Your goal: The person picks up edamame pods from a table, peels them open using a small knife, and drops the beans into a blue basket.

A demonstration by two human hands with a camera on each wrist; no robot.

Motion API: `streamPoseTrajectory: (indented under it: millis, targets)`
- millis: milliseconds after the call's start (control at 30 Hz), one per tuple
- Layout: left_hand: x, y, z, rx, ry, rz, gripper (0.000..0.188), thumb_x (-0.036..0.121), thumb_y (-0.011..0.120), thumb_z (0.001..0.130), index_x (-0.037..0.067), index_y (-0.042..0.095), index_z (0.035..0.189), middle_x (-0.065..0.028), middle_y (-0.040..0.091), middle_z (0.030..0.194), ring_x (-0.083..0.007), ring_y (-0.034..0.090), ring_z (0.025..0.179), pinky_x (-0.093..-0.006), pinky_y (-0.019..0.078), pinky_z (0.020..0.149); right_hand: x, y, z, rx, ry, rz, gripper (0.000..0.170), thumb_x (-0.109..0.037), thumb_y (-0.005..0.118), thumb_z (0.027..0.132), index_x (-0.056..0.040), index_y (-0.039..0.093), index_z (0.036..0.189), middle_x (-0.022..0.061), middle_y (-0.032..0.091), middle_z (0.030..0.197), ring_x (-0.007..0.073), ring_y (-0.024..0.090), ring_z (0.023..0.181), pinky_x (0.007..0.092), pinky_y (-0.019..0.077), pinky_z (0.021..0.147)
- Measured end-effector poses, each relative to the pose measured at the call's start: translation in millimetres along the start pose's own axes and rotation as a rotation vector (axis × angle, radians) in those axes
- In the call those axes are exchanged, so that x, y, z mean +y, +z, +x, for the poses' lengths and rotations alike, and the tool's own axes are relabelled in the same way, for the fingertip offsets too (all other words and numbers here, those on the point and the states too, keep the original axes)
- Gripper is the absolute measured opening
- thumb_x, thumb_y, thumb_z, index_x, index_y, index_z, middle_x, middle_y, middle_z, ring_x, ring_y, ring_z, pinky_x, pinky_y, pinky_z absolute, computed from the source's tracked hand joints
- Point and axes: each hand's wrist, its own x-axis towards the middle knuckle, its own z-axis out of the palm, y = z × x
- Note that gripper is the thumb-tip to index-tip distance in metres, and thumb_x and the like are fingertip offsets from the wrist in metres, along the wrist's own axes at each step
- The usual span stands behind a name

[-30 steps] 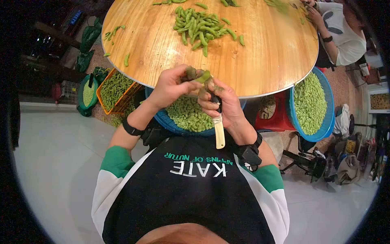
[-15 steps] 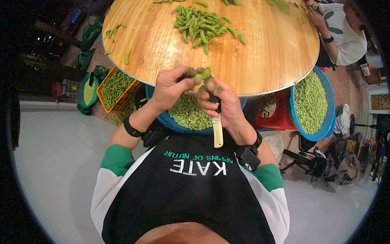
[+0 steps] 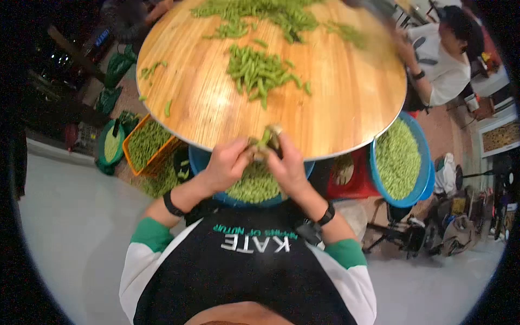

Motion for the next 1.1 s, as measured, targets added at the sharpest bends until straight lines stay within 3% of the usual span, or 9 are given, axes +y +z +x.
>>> streamPoseTrajectory:
  millis: [67,100,167,267,367,633,900,1033,1100]
  targets:
    - [3.4,-2.0,-1.1,0.002,0.003,0.014,0.005,0.003,0.056,0.083,-0.001,0.055,0.086,-0.0191,0.055,0.073,-0.0379,0.057,0.068,-0.0414,0.0443,0.058,-19.8,-7.4,1.4,-0.074,0.112,-0.023,0.044,-0.006,0.064,0.082,0.0010,0.050,0.123,0.0157,0.059,0.090,0.0228,0.060,0.080,0.0326,0.0491,0.072]
    - [4.4,-2.0,-0.9,0.009,0.017,0.036,0.006,0.004,0.058,0.083,-0.002,0.055,0.085,-0.0185,0.054,0.071,-0.0364,0.057,0.064,-0.0398,0.0439,0.055,-17.0,-7.9,2.0,-0.056,0.049,0.000,0.045,-0.005,0.065,0.080,0.0016,0.050,0.122,0.0176,0.059,0.094,0.0260,0.062,0.085,0.0339,0.0491,0.073]
    - [7.4,-3.0,0.1,-0.007,-0.002,0.041,0.014,0.008,0.060,0.083,-0.001,0.052,0.077,-0.0199,0.052,0.067,-0.0375,0.055,0.062,-0.0415,0.0417,0.053,-18.2,-4.9,4.3,-0.013,-0.135,-0.129,0.043,-0.002,0.064,0.077,0.0017,0.052,0.118,0.0194,0.059,0.095,0.0318,0.061,0.084,0.0357,0.0491,0.071]
    - [12.0,-0.8,-3.5,-0.033,-0.018,0.040,0.015,0.009,0.061,0.083,-0.001,0.052,0.076,-0.0203,0.051,0.066,-0.0377,0.055,0.062,-0.0414,0.0416,0.053,-15.6,-5.7,7.6,-0.071,-0.241,-0.238,0.038,0.001,0.063,0.073,0.0017,0.053,0.110,0.0203,0.057,0.091,0.0369,0.059,0.080,0.0381,0.0485,0.068]
    - [11.0,-0.7,-6.0,-0.077,-0.057,-0.003,0.013,0.007,0.059,0.082,-0.002,0.050,0.078,-0.0231,0.053,0.069,-0.0427,0.055,0.064,-0.0446,0.0420,0.053,-9.2,-4.0,4.2,-0.107,-0.190,-0.223,0.031,0.002,0.062,0.071,0.0013,0.053,0.100,0.0199,0.054,0.085,0.0388,0.056,0.077,0.0400,0.0472,0.066]
    - [7.1,3.8,-19.8,-0.044,-0.298,-0.090,0.012,0.009,0.055,0.080,-0.002,0.053,0.082,-0.0251,0.055,0.069,-0.0440,0.057,0.067,-0.0457,0.0436,0.055,-7.9,0.2,0.2,-0.120,-0.343,-0.284,0.025,0.001,0.064,0.069,0.0001,0.050,0.090,0.0180,0.049,0.077,0.0369,0.053,0.069,0.0412,0.0443,0.058]
    - [2.8,14.3,-32.4,-0.094,-0.337,-0.211,0.016,0.010,0.049,0.080,-0.002,0.056,0.089,-0.0271,0.058,0.078,-0.0457,0.057,0.079,-0.0466,0.0456,0.063,-33.9,-2.3,-15.3,-0.229,-0.445,-0.365,0.028,0.000,0.066,0.065,-0.0010,0.051,0.088,0.0152,0.047,0.074,0.0325,0.054,0.062,0.0394,0.0442,0.051]
    - [-8.8,23.8,-38.6,-0.143,-0.391,-0.202,0.017,0.010,0.050,0.080,-0.003,0.056,0.088,-0.0278,0.058,0.079,-0.0461,0.057,0.080,-0.0464,0.0457,0.064,-28.5,1.0,-21.5,-0.273,-0.412,-0.365,0.026,0.004,0.064,0.063,-0.0001,0.050,0.085,0.0176,0.047,0.075,0.0367,0.053,0.063,0.0411,0.0433,0.052]
    - [-11.1,26.5,-40.7,-0.134,-0.390,-0.228,0.015,0.007,0.049,0.078,-0.003,0.056,0.086,-0.0274,0.058,0.079,-0.0462,0.057,0.080,-0.0460,0.0454,0.065,-26.4,0.2,-21.5,-0.271,-0.447,-0.398,0.025,0.001,0.063,0.065,-0.0012,0.050,0.085,0.0149,0.046,0.071,0.0327,0.053,0.061,0.0400,0.0447,0.050]
